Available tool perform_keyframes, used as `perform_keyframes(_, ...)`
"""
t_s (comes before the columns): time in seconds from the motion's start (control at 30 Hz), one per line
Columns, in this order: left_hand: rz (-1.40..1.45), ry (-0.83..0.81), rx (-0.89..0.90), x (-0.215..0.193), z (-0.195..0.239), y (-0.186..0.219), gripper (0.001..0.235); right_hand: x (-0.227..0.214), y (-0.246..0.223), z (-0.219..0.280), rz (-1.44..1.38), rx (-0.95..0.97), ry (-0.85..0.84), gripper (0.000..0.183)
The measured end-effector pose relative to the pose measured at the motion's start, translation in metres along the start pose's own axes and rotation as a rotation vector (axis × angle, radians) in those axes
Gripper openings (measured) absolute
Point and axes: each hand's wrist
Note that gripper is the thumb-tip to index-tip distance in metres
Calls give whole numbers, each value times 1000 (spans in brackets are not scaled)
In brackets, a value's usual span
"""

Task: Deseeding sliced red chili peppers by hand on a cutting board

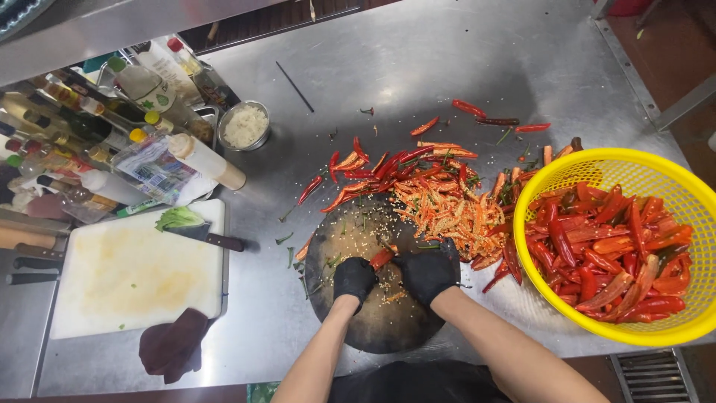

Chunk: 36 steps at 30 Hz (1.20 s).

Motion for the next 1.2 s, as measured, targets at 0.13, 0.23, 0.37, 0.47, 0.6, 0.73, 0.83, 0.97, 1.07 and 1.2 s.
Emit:
perform_keyframes(0.13,-29,43,18,4,-13,-19,28,13,39,-12,-4,89,16,37)
perform_keyframes(0.23,-1,80,-10,-24,-10,-3,32,3,41,-10,-78,151,11,36)
perform_keyframes(0.37,317,298,518,-79,44,82,25,-10,37,-12,-186,234,-69,45)
perform_keyframes(0.47,520,446,1005,-112,94,141,31,11,46,-14,-160,291,-128,50)
perform_keyframes(0.6,565,518,1064,-106,44,144,30,57,77,-24,-150,386,-123,54)
perform_keyframes(0.73,279,557,543,-73,-111,60,27,-16,38,-20,-199,359,-120,55)
perform_keyframes(0.83,-58,274,26,-68,-189,-12,31,-28,35,-20,-248,362,-157,58)
perform_keyframes(0.97,-307,122,-77,-80,-202,-48,32,-27,36,-23,-227,333,-138,53)
perform_keyframes(1.07,-359,60,-81,-77,-208,-52,24,-29,36,-23,-247,323,-137,52)
perform_keyframes(1.2,-256,89,-84,-91,-190,-42,45,-36,34,-21,-242,310,-158,54)
Point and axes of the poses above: each hand's wrist, its own z-axis away from the middle knuckle, its own x-axis out of the palm, y = z × x, and after that the axes turned 13 degrees about -z, right-handed
